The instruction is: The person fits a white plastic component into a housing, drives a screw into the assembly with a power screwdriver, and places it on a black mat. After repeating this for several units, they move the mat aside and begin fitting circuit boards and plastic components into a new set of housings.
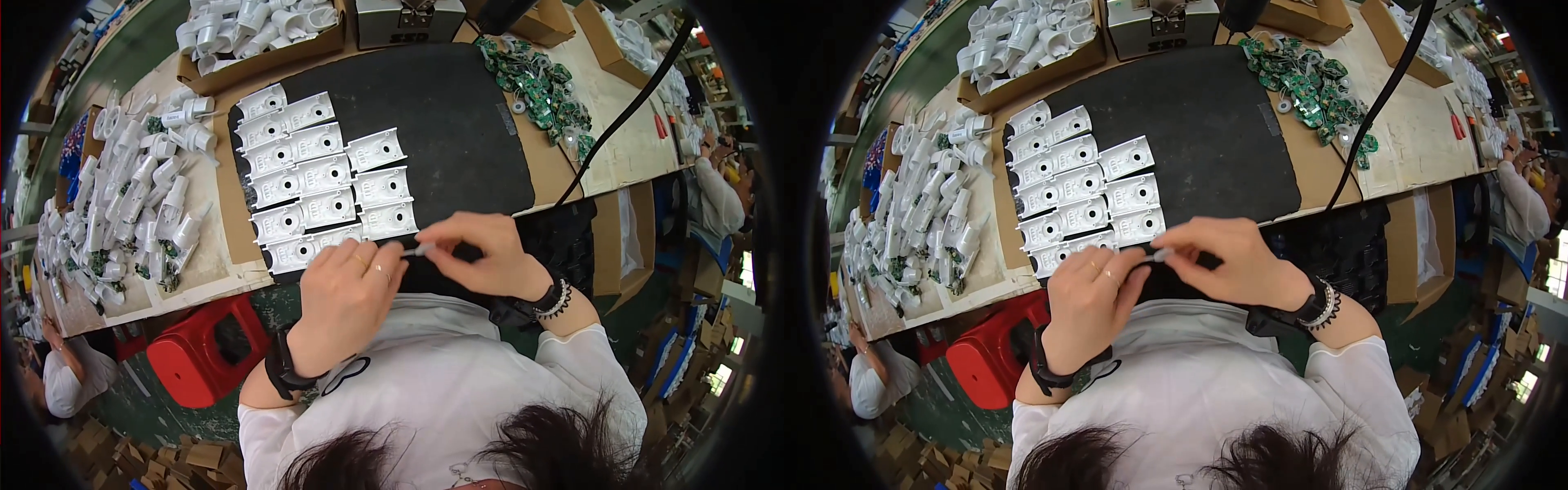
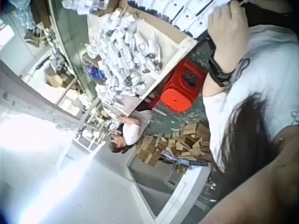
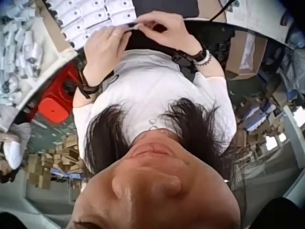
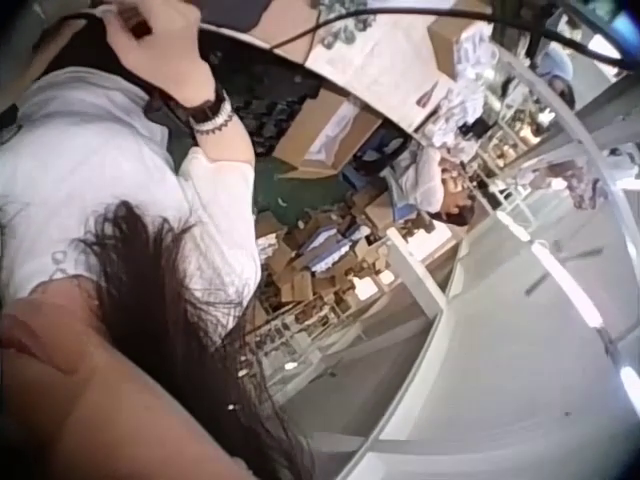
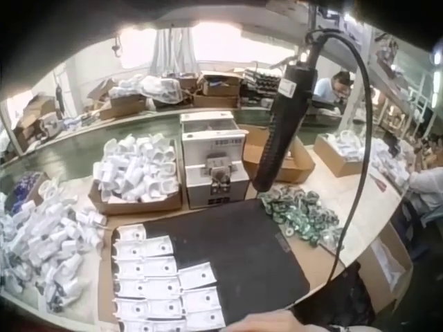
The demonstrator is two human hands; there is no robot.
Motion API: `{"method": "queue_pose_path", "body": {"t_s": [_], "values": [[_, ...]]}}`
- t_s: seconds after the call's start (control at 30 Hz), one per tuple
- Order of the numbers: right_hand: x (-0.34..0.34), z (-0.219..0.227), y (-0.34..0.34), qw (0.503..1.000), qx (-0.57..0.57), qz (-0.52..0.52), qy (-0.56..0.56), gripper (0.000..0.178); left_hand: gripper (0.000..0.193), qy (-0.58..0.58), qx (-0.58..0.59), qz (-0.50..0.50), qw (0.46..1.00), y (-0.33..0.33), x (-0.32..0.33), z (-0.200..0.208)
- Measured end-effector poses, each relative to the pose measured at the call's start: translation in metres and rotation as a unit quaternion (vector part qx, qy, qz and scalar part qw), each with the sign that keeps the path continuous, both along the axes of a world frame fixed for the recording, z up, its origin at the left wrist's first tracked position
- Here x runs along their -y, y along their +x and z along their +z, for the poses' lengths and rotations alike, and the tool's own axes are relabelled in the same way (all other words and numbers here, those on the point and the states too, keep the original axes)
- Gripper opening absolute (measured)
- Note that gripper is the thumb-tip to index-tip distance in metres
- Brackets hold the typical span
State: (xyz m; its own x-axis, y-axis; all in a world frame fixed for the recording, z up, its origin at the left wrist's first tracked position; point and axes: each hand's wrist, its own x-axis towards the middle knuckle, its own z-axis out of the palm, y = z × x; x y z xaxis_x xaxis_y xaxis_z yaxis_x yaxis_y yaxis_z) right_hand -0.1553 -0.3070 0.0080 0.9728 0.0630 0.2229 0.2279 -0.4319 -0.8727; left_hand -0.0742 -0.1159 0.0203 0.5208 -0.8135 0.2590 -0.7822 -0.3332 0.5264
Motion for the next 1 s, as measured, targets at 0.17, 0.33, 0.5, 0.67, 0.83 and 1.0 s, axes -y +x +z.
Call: {"method": "queue_pose_path", "body": {"t_s": [0.17, 0.33, 0.5, 0.67, 0.83, 1.0], "values": [[-0.002, -0.010, 0.009, 0.988, -0.057, -0.098, 0.109, 0.010, 0.012, 0.075, 0.082, 0.076, 0.991, 0.004, 0.013, -0.004], [0.002, -0.019, 0.003, 0.986, -0.069, -0.101, 0.117, 0.011, 0.012, 0.093, 0.097, 0.056, 0.989, 0.005, 0.019, -0.007], [0.024, -0.007, -0.005, 0.989, -0.038, -0.130, 0.059, 0.012, 0.011, 0.035, 0.090, 0.024, 0.995, -0.001, 0.042, -0.008], [0.044, -0.005, -0.009, 0.983, -0.053, -0.171, 0.029, 0.011, 0.014, -0.021, 0.078, 0.001, 0.997, -0.007, 0.054, -0.021], [0.041, -0.009, -0.004, 0.973, -0.130, -0.184, 0.059, 0.008, 0.022, -0.051, 0.036, 0.003, 0.998, -0.011, 0.055, -0.032], [0.037, -0.019, -0.006, 0.965, -0.161, -0.189, 0.086, 0.009, 0.031, -0.098, -0.010, 0.018, 0.995, -0.015, 0.057, -0.040]]}}
